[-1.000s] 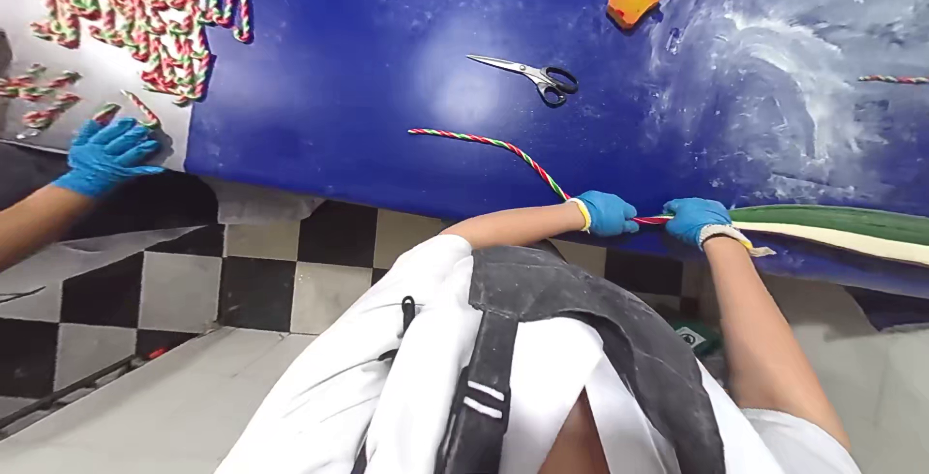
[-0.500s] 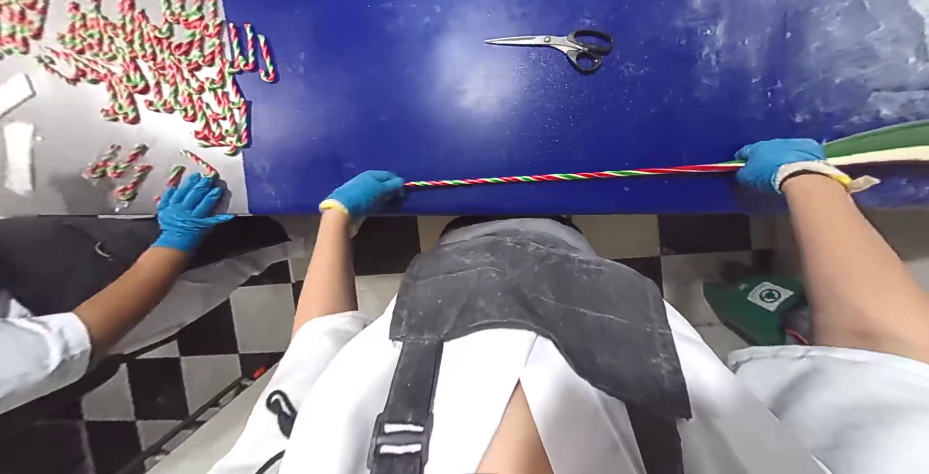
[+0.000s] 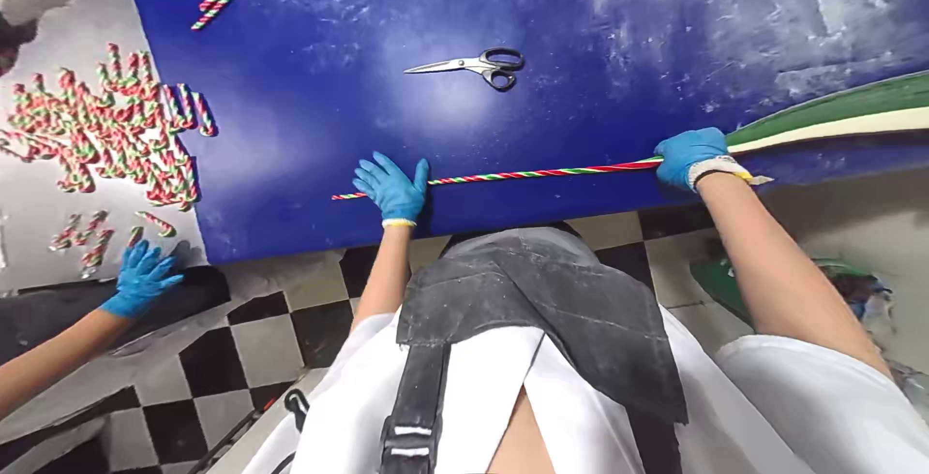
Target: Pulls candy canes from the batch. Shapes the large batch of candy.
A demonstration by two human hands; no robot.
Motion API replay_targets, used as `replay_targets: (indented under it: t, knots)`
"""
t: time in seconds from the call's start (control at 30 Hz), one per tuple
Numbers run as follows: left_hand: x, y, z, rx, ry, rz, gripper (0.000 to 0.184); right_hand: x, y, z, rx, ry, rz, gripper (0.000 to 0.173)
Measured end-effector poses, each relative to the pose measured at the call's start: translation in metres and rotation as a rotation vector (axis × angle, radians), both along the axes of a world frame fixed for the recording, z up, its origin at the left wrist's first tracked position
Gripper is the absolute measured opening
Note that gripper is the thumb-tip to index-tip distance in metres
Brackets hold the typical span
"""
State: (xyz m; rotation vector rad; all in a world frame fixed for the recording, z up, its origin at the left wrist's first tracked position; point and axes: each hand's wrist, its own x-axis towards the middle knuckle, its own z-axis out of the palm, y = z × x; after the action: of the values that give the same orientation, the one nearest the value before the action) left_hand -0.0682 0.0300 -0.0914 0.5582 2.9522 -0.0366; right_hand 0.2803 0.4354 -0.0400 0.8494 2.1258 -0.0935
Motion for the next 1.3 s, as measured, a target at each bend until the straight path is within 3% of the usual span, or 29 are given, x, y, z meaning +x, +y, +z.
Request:
replay_targets:
  t: [0.17,0.27,0.33,0.43,0.5,0.6,0.67,0.83,1.0,1.23,1.3]
  knots:
    - [-0.086,0.076,-0.001,0.078,-0.031,0.055,0.105,0.002,0.003,0.004,-0.048,0.034,0.034,0.013]
    - [-0.096,0.109,0.011,0.169,0.021,0.043,0.084,-0.001,0.006,0.007,-0.113,0.049,0.025,0.02]
    - [-0.054,0.146,0.029,0.261,-0.009,-0.085,0.071,-0.009,0.0,0.008,-0.152,0.082,0.028,0.022]
    - [0.07,0.196,0.044,0.4,-0.172,-0.692,0.057,-0.025,-0.016,0.008,-0.197,0.136,0.017,0.025]
    - [0.15,0.214,0.038,0.381,-0.243,-1.021,0.054,-0.039,-0.031,0.006,-0.239,0.187,0.026,0.027]
    - [0.201,0.201,0.028,0.281,-0.491,-1.052,0.045,-0.053,-0.054,0.007,-0.255,0.186,0.065,0.022]
    - [0.174,0.18,0.026,0.212,-0.613,-1.049,0.039,-0.054,-0.061,0.004,-0.233,0.17,0.094,0.017]
    - [0.066,0.09,0.038,0.204,-0.803,-1.052,0.05,-0.058,-0.069,0.004,-0.172,0.137,0.036,0.016]
    - [-0.048,-0.044,0.05,0.093,-0.841,-0.879,0.054,-0.066,-0.075,-0.003,-0.111,0.066,-0.019,0.019]
    - [-0.195,-0.247,0.071,-0.031,-0.971,-0.241,0.041,-0.075,-0.081,-0.008,-0.051,-0.056,-0.065,0.017]
    - [-0.205,-0.289,0.076,-0.054,-0.812,-0.001,0.04,-0.088,-0.087,0.002,-0.048,-0.13,-0.01,0.019]
